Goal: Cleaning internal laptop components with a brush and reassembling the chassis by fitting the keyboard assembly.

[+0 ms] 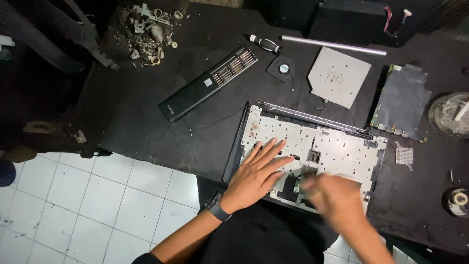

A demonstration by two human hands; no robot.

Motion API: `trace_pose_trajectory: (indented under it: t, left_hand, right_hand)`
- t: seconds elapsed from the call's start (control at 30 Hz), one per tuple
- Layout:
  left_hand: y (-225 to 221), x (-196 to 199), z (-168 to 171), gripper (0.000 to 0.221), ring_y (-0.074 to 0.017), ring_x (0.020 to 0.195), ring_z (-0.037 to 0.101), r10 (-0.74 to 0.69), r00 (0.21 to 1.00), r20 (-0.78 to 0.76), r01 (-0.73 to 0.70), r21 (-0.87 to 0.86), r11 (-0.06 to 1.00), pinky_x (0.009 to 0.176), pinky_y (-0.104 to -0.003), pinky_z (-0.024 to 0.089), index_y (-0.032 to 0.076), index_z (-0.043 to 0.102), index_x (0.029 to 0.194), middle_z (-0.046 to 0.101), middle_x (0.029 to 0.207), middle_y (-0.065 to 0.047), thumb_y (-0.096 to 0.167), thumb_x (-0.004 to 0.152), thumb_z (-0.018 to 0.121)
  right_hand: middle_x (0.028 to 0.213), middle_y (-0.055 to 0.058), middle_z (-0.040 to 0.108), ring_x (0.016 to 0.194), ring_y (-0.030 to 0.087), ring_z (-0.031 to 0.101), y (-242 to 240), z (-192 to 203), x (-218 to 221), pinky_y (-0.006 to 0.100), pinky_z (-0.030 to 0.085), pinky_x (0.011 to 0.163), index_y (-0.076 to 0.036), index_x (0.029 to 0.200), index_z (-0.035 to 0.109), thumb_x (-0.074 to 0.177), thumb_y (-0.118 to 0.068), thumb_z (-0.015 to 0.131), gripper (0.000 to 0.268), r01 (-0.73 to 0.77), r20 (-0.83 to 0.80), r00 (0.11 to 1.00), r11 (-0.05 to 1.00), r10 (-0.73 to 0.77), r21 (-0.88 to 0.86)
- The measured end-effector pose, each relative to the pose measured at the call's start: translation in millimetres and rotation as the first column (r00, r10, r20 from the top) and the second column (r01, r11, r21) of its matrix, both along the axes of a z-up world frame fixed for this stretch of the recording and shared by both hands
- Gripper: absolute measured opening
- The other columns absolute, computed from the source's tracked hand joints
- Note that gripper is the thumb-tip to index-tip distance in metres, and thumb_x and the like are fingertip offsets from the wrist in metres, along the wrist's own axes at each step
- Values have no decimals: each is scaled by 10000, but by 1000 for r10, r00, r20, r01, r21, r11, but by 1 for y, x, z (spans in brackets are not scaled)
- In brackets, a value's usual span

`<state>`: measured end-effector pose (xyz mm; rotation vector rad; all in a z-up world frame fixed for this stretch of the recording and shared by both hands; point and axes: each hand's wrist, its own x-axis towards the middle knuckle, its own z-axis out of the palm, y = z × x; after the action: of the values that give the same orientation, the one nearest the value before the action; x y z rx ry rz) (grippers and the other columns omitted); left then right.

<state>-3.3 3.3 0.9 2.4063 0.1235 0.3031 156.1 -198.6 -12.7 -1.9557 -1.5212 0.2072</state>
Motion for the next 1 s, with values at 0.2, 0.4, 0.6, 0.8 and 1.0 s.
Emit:
trace_pose_trajectory:
  t: [0.2, 0.4, 0.6, 0.8, 1.0]
  left_hand:
    - [2, 3, 13, 434, -375, 1602, 181, -69, 997, -46, 62, -140, 988, 1311, -619, 108, 93, 472, 1499, 229, 1701, -119, 202, 1083, 534]
    - [-25, 33, 44, 353, -426, 1467, 465, -127, 992, 11, 127, -73, 989, 1234, -572, 323, 82, 613, 1333, 455, 1571, -229, 201, 1002, 630]
    - [-45, 45, 24, 351, -407, 1364, 541, -86, 996, 5, 86, -32, 996, 1042, -495, 373, 91, 697, 1209, 592, 1427, -207, 348, 1044, 524]
    - [-56, 37, -20, 329, -326, 1034, 623, -101, 995, -8, 101, 17, 995, 1024, -443, 406, 67, 668, 988, 722, 995, -133, 331, 1066, 488]
    - [-52, 40, -28, 613, -240, 1643, 77, -99, 983, -156, 165, 491, 855, 1350, -524, 55, 353, 294, 1650, 134, 1755, -33, 585, 1107, 461]
  right_hand:
    - [834, 55, 663, 546, 165, 436, -19, 24, 30, 360, 308, 535, -32, 993, 763, 1064, -127, 673, 149, 368, 82, 921, 918, -382, 146]
    - [739, 97, 791, 619, 298, 759, 94, 92, -17, 371, 590, 647, -102, 884, 763, 949, -239, 709, 162, 192, -417, 899, 977, -136, 97]
    - [719, 273, 730, 723, 445, 721, 136, 97, -19, 540, 564, 772, 52, 811, 712, 1023, -319, 605, 440, -183, -297, 952, 910, 71, -372]
    - [607, -66, 265, 534, 66, 296, 141, -1, 13, 293, 253, 448, -185, 776, 334, 1104, -307, 574, 425, 55, 319, 948, 989, -9, -136]
    - [735, 15, 587, 602, 199, 573, 122, 58, -60, 395, 536, 604, -128, 885, 513, 1102, -385, 549, 338, -589, 157, 791, 805, 591, -63]
